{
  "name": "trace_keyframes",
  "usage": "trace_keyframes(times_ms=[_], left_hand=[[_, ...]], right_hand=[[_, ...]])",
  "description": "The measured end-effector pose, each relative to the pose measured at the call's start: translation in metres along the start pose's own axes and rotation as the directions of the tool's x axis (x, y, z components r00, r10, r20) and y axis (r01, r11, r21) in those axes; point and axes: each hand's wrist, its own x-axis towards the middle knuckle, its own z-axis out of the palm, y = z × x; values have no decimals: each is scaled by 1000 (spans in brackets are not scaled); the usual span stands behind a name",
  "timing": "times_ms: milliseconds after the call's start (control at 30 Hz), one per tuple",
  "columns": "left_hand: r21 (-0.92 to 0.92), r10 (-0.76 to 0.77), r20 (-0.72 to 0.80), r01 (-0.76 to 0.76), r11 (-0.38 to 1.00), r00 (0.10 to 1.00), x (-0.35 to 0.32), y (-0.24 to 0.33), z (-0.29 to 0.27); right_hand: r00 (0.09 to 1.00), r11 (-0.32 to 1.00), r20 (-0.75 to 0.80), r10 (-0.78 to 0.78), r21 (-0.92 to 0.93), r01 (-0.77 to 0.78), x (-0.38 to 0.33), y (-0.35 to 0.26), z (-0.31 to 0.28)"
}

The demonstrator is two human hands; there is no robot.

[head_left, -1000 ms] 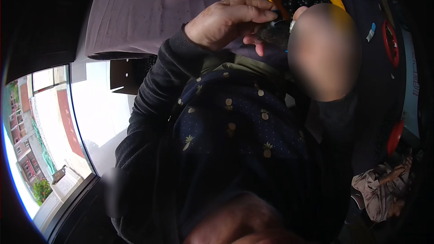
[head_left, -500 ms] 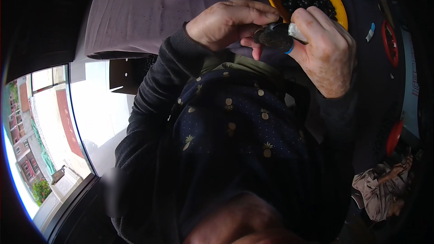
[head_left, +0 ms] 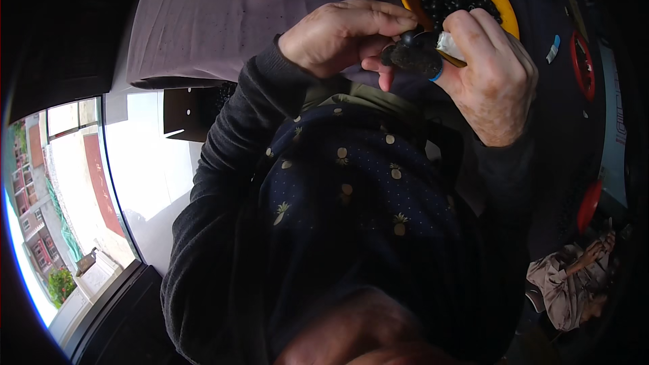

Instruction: The person assembles small black plastic components by hand at a workstation.

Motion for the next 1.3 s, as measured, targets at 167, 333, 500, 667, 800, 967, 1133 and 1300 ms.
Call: trace_keyframes(times_ms=[167,333,500,667,800,967,1133,1300], left_hand=[[-20,-15,-12,15,1000,1000,1,2,2],[-92,-16,30,18,996,999,1,-2,-1],[-60,-20,20,22,998,1000,0,-2,1],[78,33,29,-35,996,999,1,-3,-6],[-90,30,77,-23,996,997,2,-1,-7],[-25,86,76,-84,996,993,6,2,-5],[-180,287,274,-245,953,918,13,-10,-9],[-94,352,215,-339,936,911,11,-14,-2]], right_hand=[[999,999,-12,-40,3,40,2,2,3],[997,997,-38,-74,28,75,3,2,-1],[998,997,69,-12,74,7,1,1,-4],[997,996,39,-60,64,58,4,0,-3],[994,994,53,-94,53,91,5,1,-7],[999,992,21,-31,127,28,-6,-1,-2],[988,963,-49,146,235,-131,-16,-6,11],[932,909,-93,351,274,-315,-10,-16,16]])
